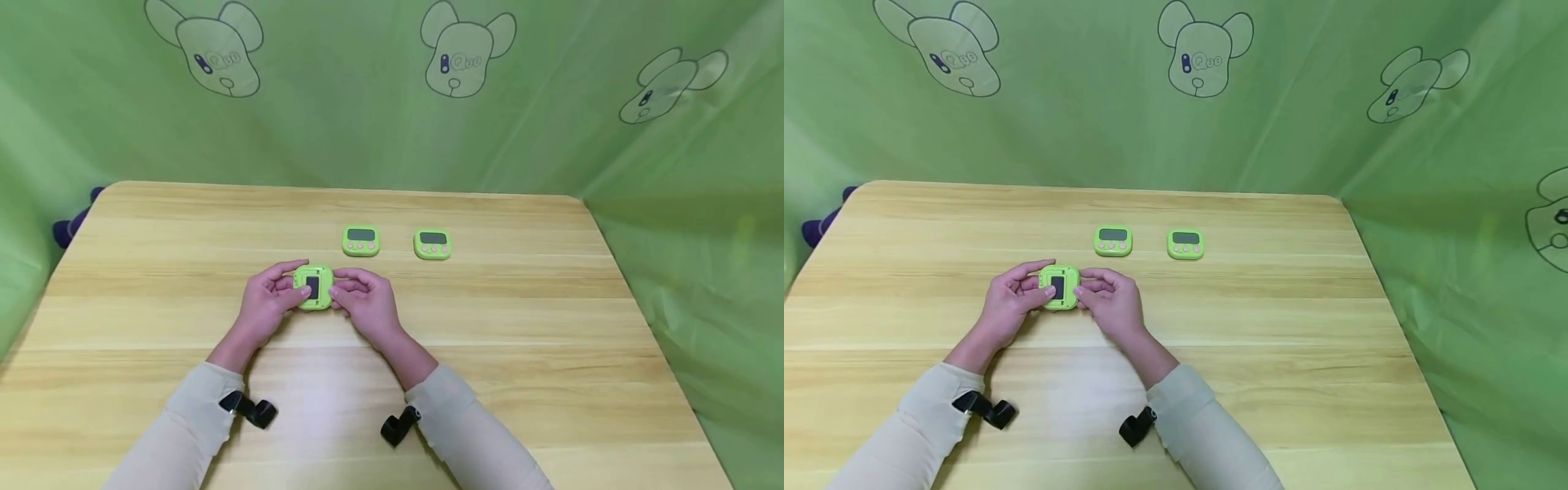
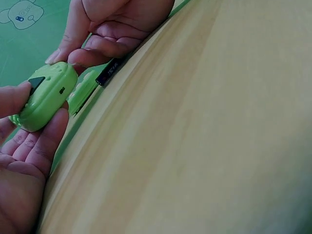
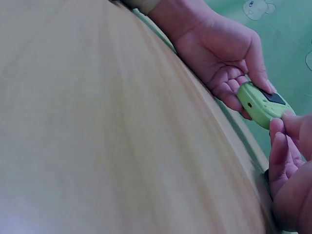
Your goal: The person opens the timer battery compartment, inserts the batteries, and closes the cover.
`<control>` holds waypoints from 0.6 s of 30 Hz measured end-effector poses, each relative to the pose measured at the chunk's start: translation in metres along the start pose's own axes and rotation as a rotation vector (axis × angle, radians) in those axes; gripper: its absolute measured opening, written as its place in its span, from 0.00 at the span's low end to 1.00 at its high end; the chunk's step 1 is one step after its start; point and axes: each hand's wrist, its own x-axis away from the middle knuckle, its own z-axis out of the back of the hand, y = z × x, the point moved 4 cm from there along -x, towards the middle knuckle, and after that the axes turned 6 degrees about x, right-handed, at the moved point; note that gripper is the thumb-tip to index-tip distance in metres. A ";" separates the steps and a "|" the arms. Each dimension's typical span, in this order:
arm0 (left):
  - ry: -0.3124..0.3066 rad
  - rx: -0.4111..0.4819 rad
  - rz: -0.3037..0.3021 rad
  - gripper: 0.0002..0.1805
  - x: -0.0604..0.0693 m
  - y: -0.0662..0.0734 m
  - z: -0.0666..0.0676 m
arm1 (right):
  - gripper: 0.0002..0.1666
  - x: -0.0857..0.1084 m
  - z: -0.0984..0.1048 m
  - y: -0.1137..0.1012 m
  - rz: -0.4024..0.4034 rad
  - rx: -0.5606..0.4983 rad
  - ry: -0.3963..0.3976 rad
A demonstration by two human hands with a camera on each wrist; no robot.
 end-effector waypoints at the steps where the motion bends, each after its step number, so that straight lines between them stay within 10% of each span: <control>1: -0.002 0.003 0.002 0.27 0.000 0.000 0.000 | 0.16 0.000 0.000 0.000 -0.003 -0.002 -0.003; 11: -0.005 -0.011 0.027 0.27 -0.001 -0.001 -0.002 | 0.17 0.000 -0.002 0.001 -0.012 0.019 0.012; 18: -0.024 -0.027 0.030 0.36 0.001 -0.001 0.002 | 0.14 0.006 -0.006 -0.001 0.163 0.102 0.123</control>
